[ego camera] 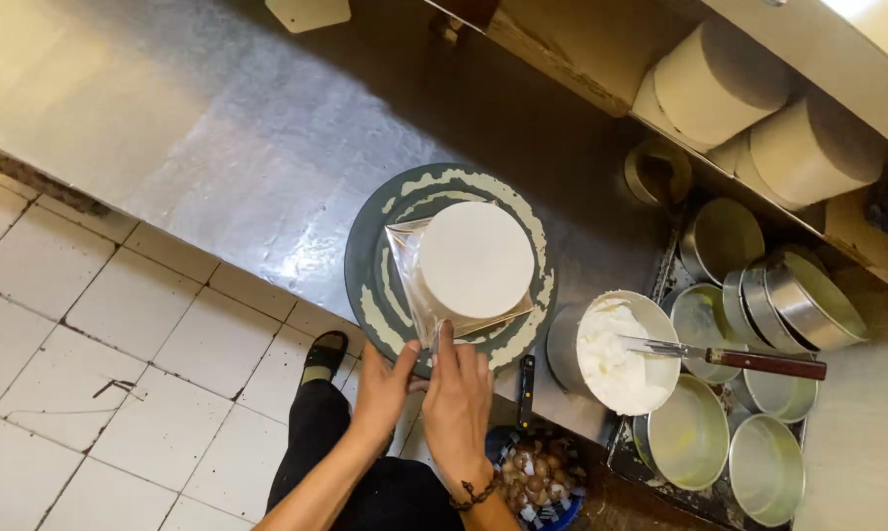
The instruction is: Apply and smooth white icing onto circular cakes using a spatula while rotating them on a turntable.
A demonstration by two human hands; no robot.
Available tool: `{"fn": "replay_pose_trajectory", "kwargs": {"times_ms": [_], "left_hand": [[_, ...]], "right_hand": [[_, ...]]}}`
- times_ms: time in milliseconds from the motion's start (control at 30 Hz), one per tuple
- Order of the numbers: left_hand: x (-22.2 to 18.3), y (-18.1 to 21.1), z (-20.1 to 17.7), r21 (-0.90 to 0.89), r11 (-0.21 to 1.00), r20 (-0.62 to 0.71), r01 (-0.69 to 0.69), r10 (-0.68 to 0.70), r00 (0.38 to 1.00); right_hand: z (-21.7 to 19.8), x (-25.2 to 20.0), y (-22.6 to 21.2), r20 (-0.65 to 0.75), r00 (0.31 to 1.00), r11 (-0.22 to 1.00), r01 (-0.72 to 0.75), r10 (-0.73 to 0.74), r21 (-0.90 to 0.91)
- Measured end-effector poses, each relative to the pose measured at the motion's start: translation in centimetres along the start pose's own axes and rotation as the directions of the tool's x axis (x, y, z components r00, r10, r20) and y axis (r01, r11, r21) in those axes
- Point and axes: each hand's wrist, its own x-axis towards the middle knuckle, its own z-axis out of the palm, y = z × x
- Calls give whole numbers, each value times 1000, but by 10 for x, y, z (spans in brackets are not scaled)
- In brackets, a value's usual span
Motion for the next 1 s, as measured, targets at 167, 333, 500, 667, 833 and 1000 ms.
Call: {"fn": "replay_pose_trajectory", "kwargs": {"times_ms": [167, 333, 500, 667, 833, 1000], "left_hand": [[7, -39, -12, -65, 998, 19, 14, -13, 1000], [-15, -27, -57, -29, 994, 91, 104, -101, 991], [-39, -83, -120, -425, 786, 332, 449, -326, 885], [-65, -35, -116, -478, 774, 312, 416, -293, 904], [-34, -81, -154, 267, 953, 39, -142, 137, 990], [-98, 0, -81, 753, 316, 362, -577, 534, 764]], "right_hand": [[1, 0, -6, 16, 1000, 998, -10, 9, 66], [-50, -4, -23, 476, 857, 444, -511, 196, 736], [-50, -35, -20, 516, 856, 122, -513, 10, 850], [-5, -76, 7, 389, 885, 527, -465, 255, 711], [27, -115, 66, 388, 901, 916, -310, 196, 256], [-12, -97, 63, 485, 852, 845, -398, 197, 357]]}}
